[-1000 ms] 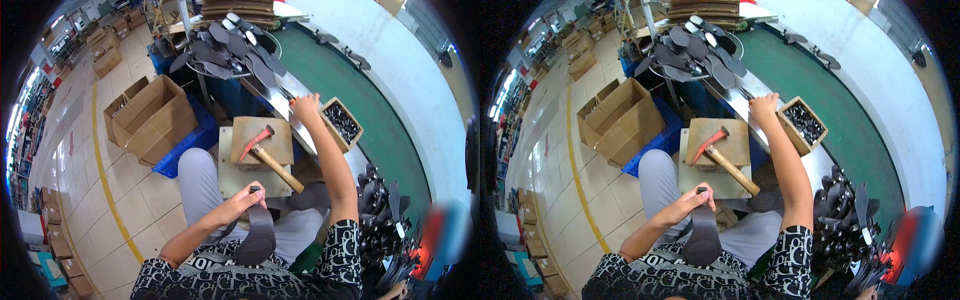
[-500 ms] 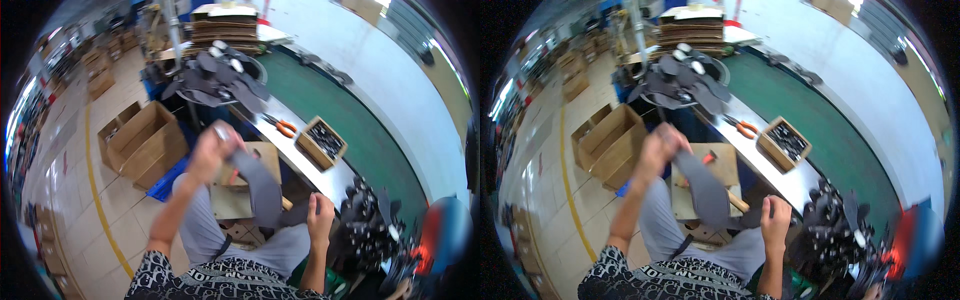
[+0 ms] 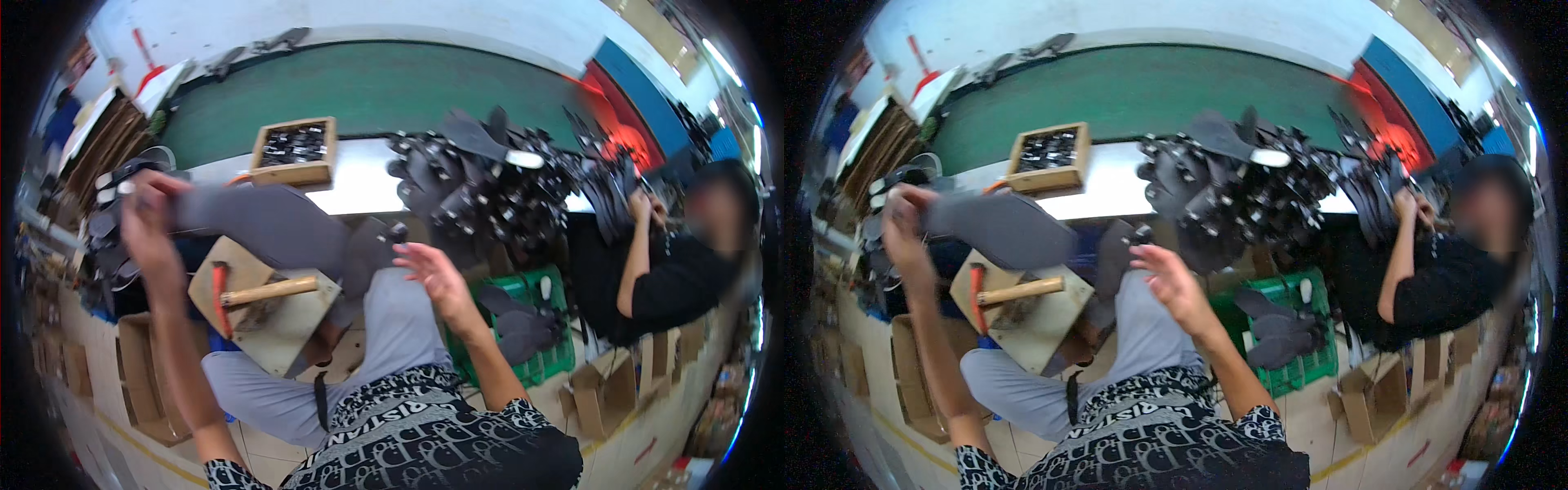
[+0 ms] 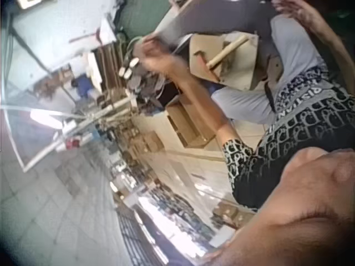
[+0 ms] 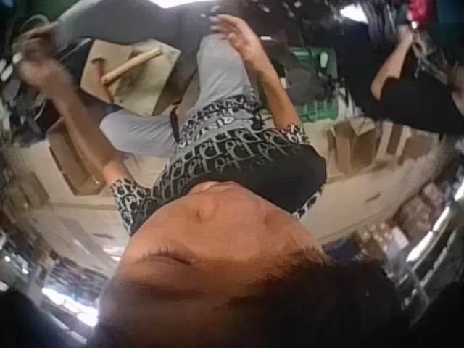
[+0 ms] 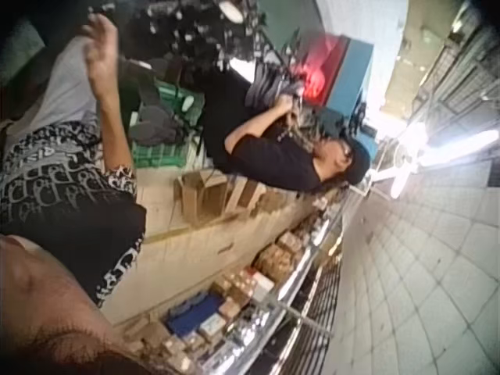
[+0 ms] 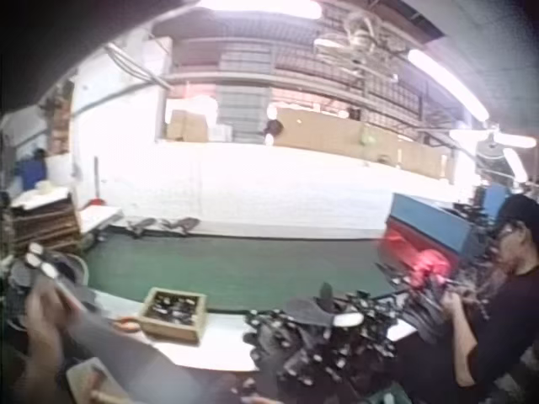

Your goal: Assembling sandals by pinning and hammering the upper to the sole.

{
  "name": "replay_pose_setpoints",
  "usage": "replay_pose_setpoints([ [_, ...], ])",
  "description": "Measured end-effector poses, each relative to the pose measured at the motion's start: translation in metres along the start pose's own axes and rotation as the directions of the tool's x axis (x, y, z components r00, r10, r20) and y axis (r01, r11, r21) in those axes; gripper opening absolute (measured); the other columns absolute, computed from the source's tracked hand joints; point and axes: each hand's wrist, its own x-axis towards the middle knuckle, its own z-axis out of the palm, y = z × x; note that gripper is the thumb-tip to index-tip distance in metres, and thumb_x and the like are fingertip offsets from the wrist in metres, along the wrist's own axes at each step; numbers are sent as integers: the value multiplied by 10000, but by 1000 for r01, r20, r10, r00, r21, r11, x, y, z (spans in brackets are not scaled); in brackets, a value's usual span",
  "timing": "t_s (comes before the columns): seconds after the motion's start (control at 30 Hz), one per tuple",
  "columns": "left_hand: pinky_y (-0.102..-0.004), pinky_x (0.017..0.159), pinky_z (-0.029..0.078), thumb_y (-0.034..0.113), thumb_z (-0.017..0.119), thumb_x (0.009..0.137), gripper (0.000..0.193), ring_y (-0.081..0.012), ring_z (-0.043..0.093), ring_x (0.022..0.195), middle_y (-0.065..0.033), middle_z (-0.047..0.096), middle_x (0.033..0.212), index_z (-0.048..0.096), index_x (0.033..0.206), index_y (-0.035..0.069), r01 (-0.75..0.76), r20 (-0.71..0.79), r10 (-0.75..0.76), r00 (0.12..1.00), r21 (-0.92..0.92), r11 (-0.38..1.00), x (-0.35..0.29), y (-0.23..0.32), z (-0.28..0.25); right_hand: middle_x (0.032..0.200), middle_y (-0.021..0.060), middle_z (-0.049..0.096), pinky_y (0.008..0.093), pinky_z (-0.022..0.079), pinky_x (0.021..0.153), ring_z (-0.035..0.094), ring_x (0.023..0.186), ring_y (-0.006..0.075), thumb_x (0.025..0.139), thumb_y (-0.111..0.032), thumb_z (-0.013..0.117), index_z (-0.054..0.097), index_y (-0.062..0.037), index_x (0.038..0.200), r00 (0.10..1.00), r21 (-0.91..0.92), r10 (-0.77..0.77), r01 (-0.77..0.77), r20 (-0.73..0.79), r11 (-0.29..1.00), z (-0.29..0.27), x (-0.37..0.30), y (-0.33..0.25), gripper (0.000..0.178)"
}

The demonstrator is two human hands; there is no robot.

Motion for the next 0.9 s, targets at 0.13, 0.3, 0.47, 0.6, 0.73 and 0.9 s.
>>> replay_pose_setpoints([
  [0.13, -338, 881, 482, 376, 465, 1056, 368, -197, 631, 929, -102, 648, 965, 561, 1105, 23, 408, 476, -211, 854, -362, 838, -121, 32, 146, 1328, 128, 574, 343, 410, 1059, 542, 1240, 204, 878, -149, 727, 504, 13, 1359, 990, 91, 59, -70, 125, 993, -13, -42, 7, 554],
  [0.3, -433, 1104, 333, 458, 592, 969, 701, -359, 413, 1331, -224, 422, 1417, 368, 1439, -11, 86, 432, 4, 902, -190, 978, -181, -18, 221, 1154, 47, 621, 291, 491, 926, 603, 1031, 140, 729, 57, 759, 556, 30, 1253, 900, 44, 415, -413, -136, 910, -108, -149, 9, 563],
  [0.47, -515, 1122, 306, 464, 746, 838, 979, -424, 333, 1386, -256, 316, 1494, 220, 1504, -24, 171, 205, -280, 938, 429, 887, -209, -134, 232, 1228, 80, 568, 305, 441, 967, 562, 1076, 200, 757, 44, 510, 466, 48, 1334, 698, 47, 293, -348, -653, 936, -224, -233, 14, 579],
  [0.6, -492, 1099, 343, 350, 796, 796, 914, -436, 393, 1316, -257, 391, 1409, 280, 1448, -29, 363, 355, -469, 809, 325, 873, -195, -140, 240, 1385, 233, 518, 418, 377, 1072, 493, 1283, 358, 848, -125, 572, 464, 14, 1352, 343, -296, 219, -929, -913, 222, -305, -301, 89, 534],
  [0.73, -419, 1047, 401, 102, 663, 865, 546, -410, 501, 1197, -263, 522, 1265, 423, 1336, -31, 343, 92, -361, 928, 169, 924, -220, -149, 223, 1509, 198, 386, 600, 313, 1086, 386, 1388, 344, 874, -288, 685, 502, -45, 1340, 463, -372, -149, -834, -874, -407, -238, -201, 84, 556],
  [0.9, -399, 962, 462, 91, 607, 904, 461, -369, 591, 1085, -240, 598, 1164, 470, 1327, -33, 67, 148, -76, 986, 68, 995, -203, -37, 193, 1418, 172, 494, 494, 325, 1115, 453, 1330, 310, 988, -343, 575, 498, -32, 1382, 912, -898, -202, -275, -357, 344, -88, -69, 0, 508],
])
